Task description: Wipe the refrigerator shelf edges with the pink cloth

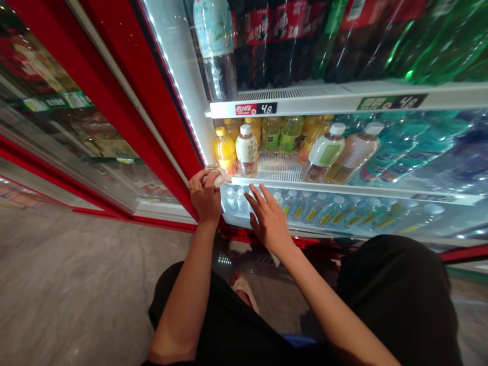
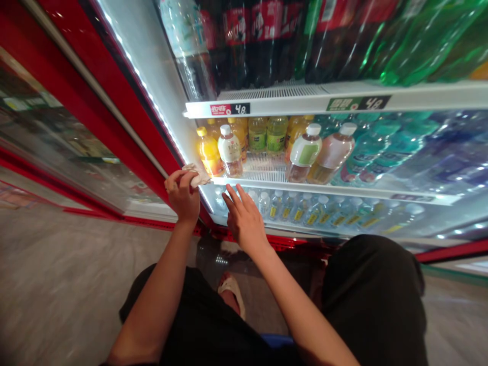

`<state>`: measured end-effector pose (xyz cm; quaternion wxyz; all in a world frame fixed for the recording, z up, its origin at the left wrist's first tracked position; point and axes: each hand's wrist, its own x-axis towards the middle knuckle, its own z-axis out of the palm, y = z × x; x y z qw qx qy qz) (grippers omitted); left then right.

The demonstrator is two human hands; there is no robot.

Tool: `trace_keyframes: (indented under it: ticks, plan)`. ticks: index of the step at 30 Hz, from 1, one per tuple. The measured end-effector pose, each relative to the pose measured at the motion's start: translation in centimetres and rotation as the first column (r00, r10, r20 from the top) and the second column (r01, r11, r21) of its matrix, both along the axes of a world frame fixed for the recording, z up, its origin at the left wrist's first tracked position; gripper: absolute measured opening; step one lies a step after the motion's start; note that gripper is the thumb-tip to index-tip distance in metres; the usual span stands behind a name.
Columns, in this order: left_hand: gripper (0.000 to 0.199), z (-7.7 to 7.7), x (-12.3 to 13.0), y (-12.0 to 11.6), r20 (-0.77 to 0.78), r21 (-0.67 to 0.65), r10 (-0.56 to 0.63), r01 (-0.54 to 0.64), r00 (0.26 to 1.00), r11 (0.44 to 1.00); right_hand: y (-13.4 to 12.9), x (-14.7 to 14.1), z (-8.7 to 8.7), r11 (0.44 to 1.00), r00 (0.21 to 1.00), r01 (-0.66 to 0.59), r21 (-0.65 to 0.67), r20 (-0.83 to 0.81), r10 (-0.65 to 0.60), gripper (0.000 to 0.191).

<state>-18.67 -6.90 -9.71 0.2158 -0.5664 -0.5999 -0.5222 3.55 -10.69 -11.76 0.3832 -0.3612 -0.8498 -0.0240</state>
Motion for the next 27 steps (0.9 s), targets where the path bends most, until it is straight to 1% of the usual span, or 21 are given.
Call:
trace_keyframes:
  ticks: [4, 6, 8, 10, 12, 14, 16, 18, 20, 23, 25, 27]
  plan:
    - [0.040, -0.1, 0.1, -0.3, 0.166, 0.019, 0.099, -0.103, 0.981, 0.995, -0.1, -0.2, 0.4, 1.000, 1.000, -0.002, 0.008, -0.022, 0.002, 0.072]
    - [0.042, -0.3, 0.6, -0.4, 0.193, 0.002, 0.110, -0.112, 0.975, 0.994, -0.1, -0.2, 0.4, 1.000, 0.999, 0.001, 0.005, -0.037, -0.001, 0.073]
    - [0.043, -0.4, 0.9, -0.5, 0.177, -0.034, 0.094, -0.090, 0.980, 0.995, -0.2, -0.2, 0.3, 1.000, 0.999, 0.002, -0.002, -0.048, -0.002, 0.075]
    - [0.042, -0.2, 0.8, -0.5, 0.155, -0.049, 0.066, -0.059, 0.986, 0.997, -0.3, -0.1, 0.1, 1.000, 0.999, -0.002, -0.005, -0.052, 0.001, 0.076]
    - [0.039, 0.3, 0.3, -0.3, 0.165, -0.008, 0.049, -0.049, 0.985, 0.999, -0.3, 0.1, 0.0, 1.000, 0.999, -0.004, -0.005, -0.052, 0.004, 0.076]
    - [0.037, 0.9, -0.5, -0.1, 0.222, 0.064, 0.063, -0.079, 0.973, 0.995, -0.4, 0.3, 0.0, 1.000, 0.998, -0.005, -0.002, -0.055, 0.005, 0.075]
    - [0.036, 1.1, -1.1, 0.1, 0.298, 0.105, 0.085, -0.121, 0.951, 0.987, -0.4, 0.6, 0.0, 1.000, 0.998, -0.005, -0.001, -0.056, 0.005, 0.074]
    - [0.038, 0.9, -1.2, 0.2, 0.362, 0.101, 0.096, -0.141, 0.927, 0.985, -0.4, 0.7, 0.0, 1.000, 0.999, 0.002, -0.007, -0.052, -0.002, 0.072]
    - [0.040, 0.5, -1.0, 0.2, 0.394, 0.084, 0.089, -0.132, 0.915, 0.988, -0.5, 0.6, -0.2, 1.000, 0.999, 0.012, -0.022, -0.046, -0.014, 0.073]
    - [0.043, 0.2, -0.7, 0.2, 0.377, 0.084, 0.054, -0.092, 0.924, 0.992, -0.6, 0.2, -0.7, 0.999, 0.999, 0.014, -0.044, -0.037, -0.016, 0.075]
    - [0.043, 0.4, -0.9, 0.3, 0.356, 0.104, 0.030, -0.072, 0.934, 0.992, -0.8, 0.1, -0.9, 0.999, 1.000, 0.007, -0.052, -0.030, -0.009, 0.075]
    - [0.042, 0.6, -1.2, 0.3, 0.364, 0.127, 0.025, -0.076, 0.931, 0.989, -0.9, 0.2, -1.0, 0.998, 1.000, 0.006, -0.059, -0.021, -0.008, 0.073]
